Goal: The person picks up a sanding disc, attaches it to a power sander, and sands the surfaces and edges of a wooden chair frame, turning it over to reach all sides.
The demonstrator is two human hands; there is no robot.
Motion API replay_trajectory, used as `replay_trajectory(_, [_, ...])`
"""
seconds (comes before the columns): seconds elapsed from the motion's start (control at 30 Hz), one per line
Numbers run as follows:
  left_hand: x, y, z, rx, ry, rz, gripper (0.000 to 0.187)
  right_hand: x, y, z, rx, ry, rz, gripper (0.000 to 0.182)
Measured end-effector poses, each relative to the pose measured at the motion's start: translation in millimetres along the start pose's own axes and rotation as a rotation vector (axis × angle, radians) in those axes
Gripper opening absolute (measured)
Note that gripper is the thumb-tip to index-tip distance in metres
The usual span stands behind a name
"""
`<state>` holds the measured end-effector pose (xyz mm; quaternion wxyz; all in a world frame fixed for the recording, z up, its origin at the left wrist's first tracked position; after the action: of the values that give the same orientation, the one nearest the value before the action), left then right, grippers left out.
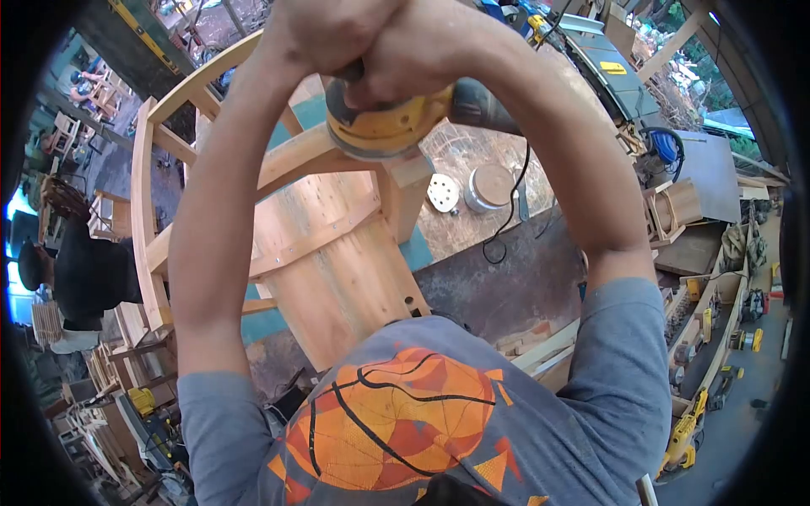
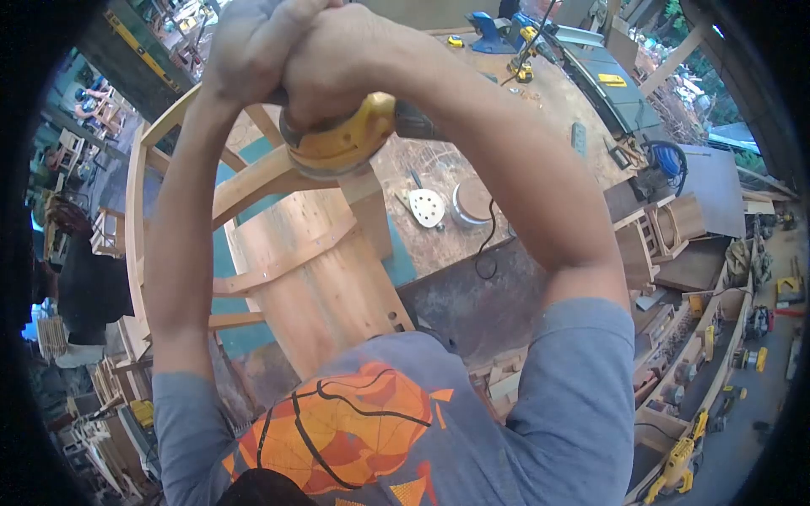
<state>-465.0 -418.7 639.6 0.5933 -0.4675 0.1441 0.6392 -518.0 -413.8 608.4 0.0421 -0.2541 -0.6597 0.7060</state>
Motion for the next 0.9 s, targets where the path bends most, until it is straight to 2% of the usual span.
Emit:
replay_trajectory(0.07, [7.4, -1.5, 9.7, -0.045, 0.092, 0.062, 0.035, 15.5, -9.5, -8.7, -0.017, -0.026, 0.068, 0.025])
replay_trajectory(0.13, [8.8, -1.2, 23.2, 0.007, 0.037, 0.08, 0.035, 20.0, -16.2, -10.5, -0.046, -0.05, 0.121, 0.024])
replay_trajectory(0.2, [5.3, 2.5, 30.6, -0.049, 0.066, 0.01, 0.034, 15.8, -15.6, 2.7, -0.322, 0.122, -0.009, 0.017])
replay_trajectory(0.23, [-3.0, 7.0, 17.1, -0.034, 0.053, 0.029, 0.034, 8.2, -10.9, 5.3, -0.222, 0.092, 0.025, 0.015])
replay_trajectory(0.33, [-1.2, 4.1, 16.6, -0.067, 0.106, 0.043, 0.034, 7.9, -13.2, 2.6, -0.209, 0.003, 0.006, 0.014])
replay_trajectory(0.47, [10.0, 1.5, 17.6, -0.07, 0.162, 0.05, 0.033, 16.4, -5.8, -0.8, -0.333, 0.081, -0.005, 0.014])
replay_trajectory(0.53, [-1.0, 3.5, 5.7, -0.043, 0.056, -0.027, 0.033, -0.9, 6.1, -0.8, -0.104, -0.047, -0.071, 0.016])
replay_trajectory(0.57, [0.6, 2.1, 7.4, -0.033, 0.106, -0.009, 0.033, 4.5, 8.6, 0.1, -0.099, -0.046, -0.074, 0.016])
replay_trajectory(0.63, [11.8, 1.3, 21.3, -0.026, 0.077, 0.009, 0.033, 14.8, -8.4, -8.1, -0.255, -0.059, 0.137, 0.016])
replay_trajectory(0.67, [16.1, -1.4, 24.5, -0.026, 0.05, 0.026, 0.033, 13.5, -15.8, -10.7, -0.253, -0.063, 0.139, 0.016])
replay_trajectory(0.73, [13.4, -5.6, 13.3, -0.075, 0.086, 0.046, 0.033, 13.1, -17.3, -12.5, -0.311, 0.094, -0.035, 0.018])
replay_trajectory(0.77, [9.6, -5.8, 10.4, -0.063, 0.094, 0.026, 0.033, -1.1, 4.9, -5.0, -0.138, -0.002, -0.013, 0.018])
replay_trajectory(0.8, [4.7, -5.4, 11.9, -0.05, 0.109, 0.005, 0.033, 0.7, 6.2, -3.8, -0.124, -0.003, -0.008, 0.018])
replay_trajectory(0.83, [5.0, -6.2, 20.1, -0.06, 0.204, 0.036, 0.032, 2.1, 2.3, -9.3, -0.106, -0.089, 0.042, 0.017])
replay_trajectory(0.87, [7.0, -7.3, 21.0, -0.06, 0.21, 0.038, 0.032, 3.3, -0.7, -14.6, -0.091, -0.176, 0.091, 0.016])
replay_trajectory(0.9, [11.8, -7.1, 27.3, -0.059, 0.176, 0.028, 0.032, 13.8, -11.1, -11.5, -0.26, -0.086, 0.208, 0.014])
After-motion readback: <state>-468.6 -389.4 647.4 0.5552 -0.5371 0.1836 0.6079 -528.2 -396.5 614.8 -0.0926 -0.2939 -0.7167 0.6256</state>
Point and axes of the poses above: each hand's wrist, its own x-axis away from the middle knuckle, its own y-axis out of the palm, z = x × y, the point moved 8 cm from there along -x, towards the middle knuckle, and after that the axes turned 8 degrees about z, right-handed, at the moved point
